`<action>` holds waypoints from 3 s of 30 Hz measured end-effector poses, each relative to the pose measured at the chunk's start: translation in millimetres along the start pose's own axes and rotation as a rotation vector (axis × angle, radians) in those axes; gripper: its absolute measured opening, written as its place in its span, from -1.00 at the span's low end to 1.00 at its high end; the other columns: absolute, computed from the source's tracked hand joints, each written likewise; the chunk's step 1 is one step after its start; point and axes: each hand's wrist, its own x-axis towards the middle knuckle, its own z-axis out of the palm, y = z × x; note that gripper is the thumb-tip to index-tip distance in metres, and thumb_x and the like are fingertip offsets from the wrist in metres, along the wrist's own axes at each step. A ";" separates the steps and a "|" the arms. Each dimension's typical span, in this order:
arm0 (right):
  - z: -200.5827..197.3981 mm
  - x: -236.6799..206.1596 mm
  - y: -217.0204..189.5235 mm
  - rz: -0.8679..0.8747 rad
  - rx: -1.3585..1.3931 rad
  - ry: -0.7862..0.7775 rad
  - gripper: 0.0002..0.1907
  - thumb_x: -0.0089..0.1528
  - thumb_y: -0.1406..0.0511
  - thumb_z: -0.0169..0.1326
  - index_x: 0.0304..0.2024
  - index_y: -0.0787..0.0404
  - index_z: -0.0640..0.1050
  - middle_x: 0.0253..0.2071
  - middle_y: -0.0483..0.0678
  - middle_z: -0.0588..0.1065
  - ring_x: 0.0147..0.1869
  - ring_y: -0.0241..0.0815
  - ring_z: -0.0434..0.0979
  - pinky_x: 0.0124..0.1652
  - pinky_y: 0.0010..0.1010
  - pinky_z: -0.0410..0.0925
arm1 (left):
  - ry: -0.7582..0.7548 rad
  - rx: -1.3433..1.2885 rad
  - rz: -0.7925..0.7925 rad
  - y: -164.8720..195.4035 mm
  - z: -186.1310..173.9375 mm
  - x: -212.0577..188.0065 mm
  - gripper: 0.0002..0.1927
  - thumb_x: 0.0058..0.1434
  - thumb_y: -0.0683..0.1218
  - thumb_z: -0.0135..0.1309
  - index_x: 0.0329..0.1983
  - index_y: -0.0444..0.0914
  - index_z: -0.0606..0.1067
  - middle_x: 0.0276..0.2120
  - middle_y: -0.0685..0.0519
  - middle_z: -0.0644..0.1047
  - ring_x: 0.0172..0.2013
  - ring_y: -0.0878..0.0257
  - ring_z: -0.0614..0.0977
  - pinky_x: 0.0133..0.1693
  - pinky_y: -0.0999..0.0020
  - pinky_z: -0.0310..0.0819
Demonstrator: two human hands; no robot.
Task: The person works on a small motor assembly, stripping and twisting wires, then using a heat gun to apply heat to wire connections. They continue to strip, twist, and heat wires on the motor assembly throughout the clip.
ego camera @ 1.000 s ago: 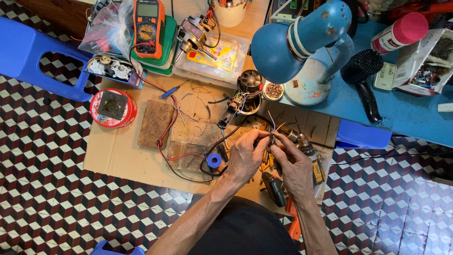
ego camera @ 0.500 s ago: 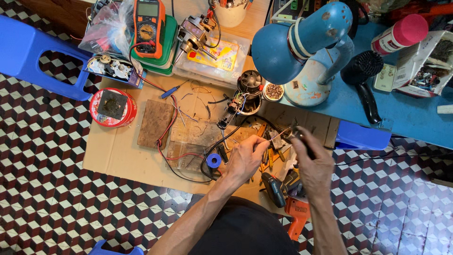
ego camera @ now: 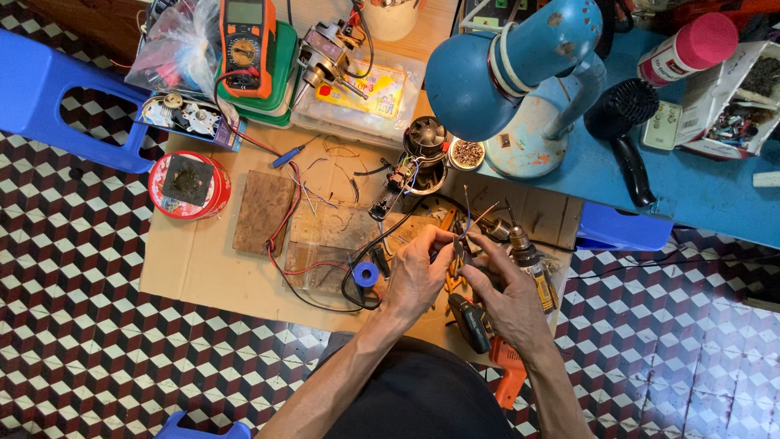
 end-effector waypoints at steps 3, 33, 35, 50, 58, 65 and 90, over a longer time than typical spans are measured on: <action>3.3 3.5 -0.1 0.052 -0.049 0.005 -0.43 0.24 0.15 0.11 0.33 -0.14 0.41 -0.23 -0.18 0.53 -0.38 -0.41 0.50 -0.42 -0.54 0.41 | -0.004 -0.013 0.013 3.7 -1.7 -0.2 -0.82 0.35 -0.10 0.05 -0.15 -0.33 0.52 -0.40 -0.02 0.63 -0.40 0.26 0.68 -0.38 0.35 0.59; 28.3 7.2 13.4 -0.177 0.015 0.311 -0.61 0.34 0.26 0.11 0.22 0.10 0.55 -0.21 -0.12 0.58 -0.31 -0.46 0.52 -0.39 -0.62 0.44 | 0.048 0.167 0.062 4.6 3.4 -0.5 -0.83 0.35 -0.10 0.08 -0.18 -0.32 0.51 -0.38 -0.07 0.62 -0.36 0.13 0.67 -0.34 0.22 0.57; 21.2 9.9 14.2 -0.146 0.013 0.430 -0.64 0.36 0.27 0.08 0.21 0.09 0.55 -0.18 -0.08 0.58 -0.38 -0.41 0.49 -0.47 -0.60 0.44 | 0.028 0.116 -0.030 7.5 1.9 -1.7 -0.80 0.36 -0.07 0.06 -0.14 -0.32 0.53 -0.40 -0.05 0.63 -0.39 0.20 0.68 -0.37 0.26 0.58; 15.7 19.0 48.2 0.175 0.545 0.203 -0.47 0.35 0.27 -0.01 0.37 0.28 0.40 -0.20 0.01 0.58 -0.49 -0.34 0.40 -0.56 -0.54 0.28 | -0.078 -0.329 -0.183 -16.3 -8.6 4.2 -0.69 0.43 -0.03 -0.06 0.05 -0.32 0.54 -0.39 0.08 0.63 -0.48 0.47 0.50 -0.42 0.54 0.42; 68.4 76.4 107.2 0.165 -0.040 0.117 -0.37 0.30 0.26 0.10 0.39 0.29 0.31 -0.03 0.07 0.51 -0.10 -0.27 0.48 -0.15 -0.45 0.34 | -0.081 -0.603 -0.293 -29.9 -21.4 4.4 -0.68 0.47 -0.03 -0.11 0.03 -0.36 0.51 -0.42 0.07 0.60 -0.54 0.50 0.40 -0.48 0.57 0.31; 57.6 70.8 58.8 0.038 0.726 -0.051 -0.55 0.36 0.18 0.08 0.09 0.46 0.54 -0.08 0.06 0.57 0.01 -0.21 0.57 0.08 -0.32 0.46 | -0.056 -0.591 -0.234 -33.2 -39.8 -4.1 -0.68 0.49 0.00 -0.13 0.01 -0.33 0.50 -0.40 0.09 0.61 -0.53 0.50 0.43 -0.48 0.59 0.29; 158.9 8.8 -8.2 0.007 1.015 0.450 -0.86 0.29 0.33 0.17 -0.23 0.31 0.56 -0.31 -0.05 0.54 -0.27 -0.27 0.50 -0.21 -0.45 0.39 | -0.523 -1.245 -0.425 -38.0 -138.9 -33.1 -0.75 0.43 -0.08 0.02 0.13 -0.17 0.35 -0.33 0.11 0.57 -0.42 0.44 0.49 -0.42 0.55 0.27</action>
